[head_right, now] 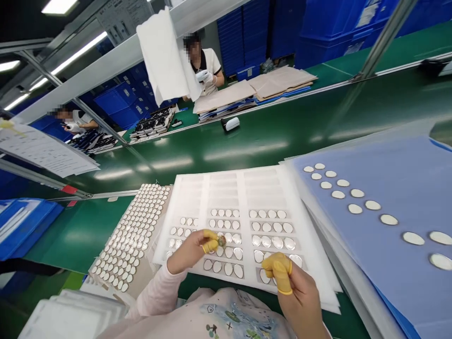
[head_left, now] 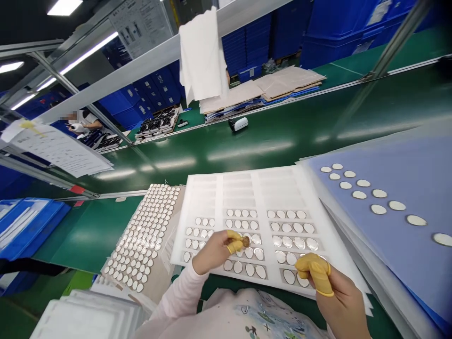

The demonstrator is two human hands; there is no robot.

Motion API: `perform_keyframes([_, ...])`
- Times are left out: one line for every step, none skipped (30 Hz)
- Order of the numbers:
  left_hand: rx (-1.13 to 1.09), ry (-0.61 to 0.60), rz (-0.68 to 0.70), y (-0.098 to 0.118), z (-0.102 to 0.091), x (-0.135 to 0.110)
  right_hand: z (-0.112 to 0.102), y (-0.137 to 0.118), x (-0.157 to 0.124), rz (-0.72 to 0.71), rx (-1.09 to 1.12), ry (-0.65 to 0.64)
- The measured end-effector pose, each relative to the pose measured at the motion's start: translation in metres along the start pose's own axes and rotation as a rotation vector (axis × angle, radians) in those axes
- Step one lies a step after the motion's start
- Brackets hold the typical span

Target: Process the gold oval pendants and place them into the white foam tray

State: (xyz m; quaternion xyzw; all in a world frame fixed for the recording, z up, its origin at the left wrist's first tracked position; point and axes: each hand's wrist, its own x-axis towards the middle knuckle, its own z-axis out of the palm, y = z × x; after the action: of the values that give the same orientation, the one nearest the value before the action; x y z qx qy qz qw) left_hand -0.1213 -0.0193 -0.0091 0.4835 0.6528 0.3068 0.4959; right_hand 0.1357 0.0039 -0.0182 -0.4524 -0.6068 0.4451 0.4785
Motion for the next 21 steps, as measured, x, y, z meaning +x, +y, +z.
perform_keyframes([0.19,0.122,-0.025,-0.006,-0.013,-0.001,-0.001,0.002,0.0,0.016,-0.009,-0.008])
perform_keyframes([0.367,0.24,-0.068,-0.012,-0.027,-0.003,-0.002,0.003,0.001,0.031,-0.02,-0.017])
perform_keyframes([0.513,0.341,-0.126,-0.017,-0.041,-0.004,-0.002,0.005,0.002,0.043,-0.033,-0.027])
perform_keyframes([0.618,0.418,-0.191,-0.022,-0.054,-0.006,-0.002,0.006,0.003,0.054,-0.049,-0.03])
perform_keyframes([0.684,0.469,-0.255,-0.026,-0.066,-0.007,-0.002,0.008,0.004,0.061,-0.065,-0.026])
perform_keyframes([0.729,0.494,-0.31,-0.03,-0.076,-0.007,-0.002,0.009,0.005,0.063,-0.082,-0.024])
perform_keyframes([0.78,0.504,-0.36,-0.034,-0.084,-0.006,-0.001,0.01,0.006,0.059,-0.096,-0.025])
perform_keyframes([0.828,0.501,-0.404,-0.036,-0.09,-0.005,0.0,0.01,0.007,0.046,-0.107,-0.03])
perform_keyframes([0.867,0.487,-0.439,-0.039,-0.095,-0.002,0.001,0.011,0.008,0.023,-0.115,-0.04])
perform_keyframes([0.9,0.465,-0.464,-0.041,-0.098,0.001,0.002,0.012,0.009,-0.002,-0.119,-0.046])
perform_keyframes([0.927,0.441,-0.482,-0.042,-0.099,0.004,0.003,0.013,0.009,-0.026,-0.124,-0.05])
perform_keyframes([0.949,0.415,-0.495,-0.043,-0.101,0.008,0.003,0.014,0.008,-0.046,-0.132,-0.058])
perform_keyframes([0.967,0.391,-0.504,-0.043,-0.101,0.012,0.004,0.015,0.007,-0.058,-0.141,-0.067])
perform_keyframes([0.982,0.368,-0.512,-0.044,-0.102,0.016,0.004,0.016,0.006,-0.064,-0.149,-0.077])
perform_keyframes([0.993,0.346,-0.518,-0.044,-0.104,0.019,0.004,0.017,0.004,-0.065,-0.152,-0.084])
perform_keyframes([1.001,0.326,-0.523,-0.045,-0.106,0.023,0.004,0.018,0.002,-0.063,-0.15,-0.082])
perform_keyframes([1.005,0.307,-0.527,-0.045,-0.108,0.026,0.004,0.02,0.0,-0.061,-0.143,-0.073])
perform_keyframes([1.006,0.289,-0.53,-0.046,-0.11,0.028,0.004,0.022,-0.001,-0.058,-0.134,-0.057])
perform_keyframes([1.006,0.272,-0.53,-0.046,-0.113,0.03,0.003,0.024,-0.002,-0.058,-0.126,-0.048])
perform_keyframes([1.005,0.258,-0.527,-0.047,-0.115,0.032,0.003,0.026,-0.002,-0.062,-0.119,-0.05])
perform_keyframes([1.005,0.248,-0.52,-0.047,-0.117,0.032,0.002,0.028,-0.001,-0.071,-0.113,-0.062])
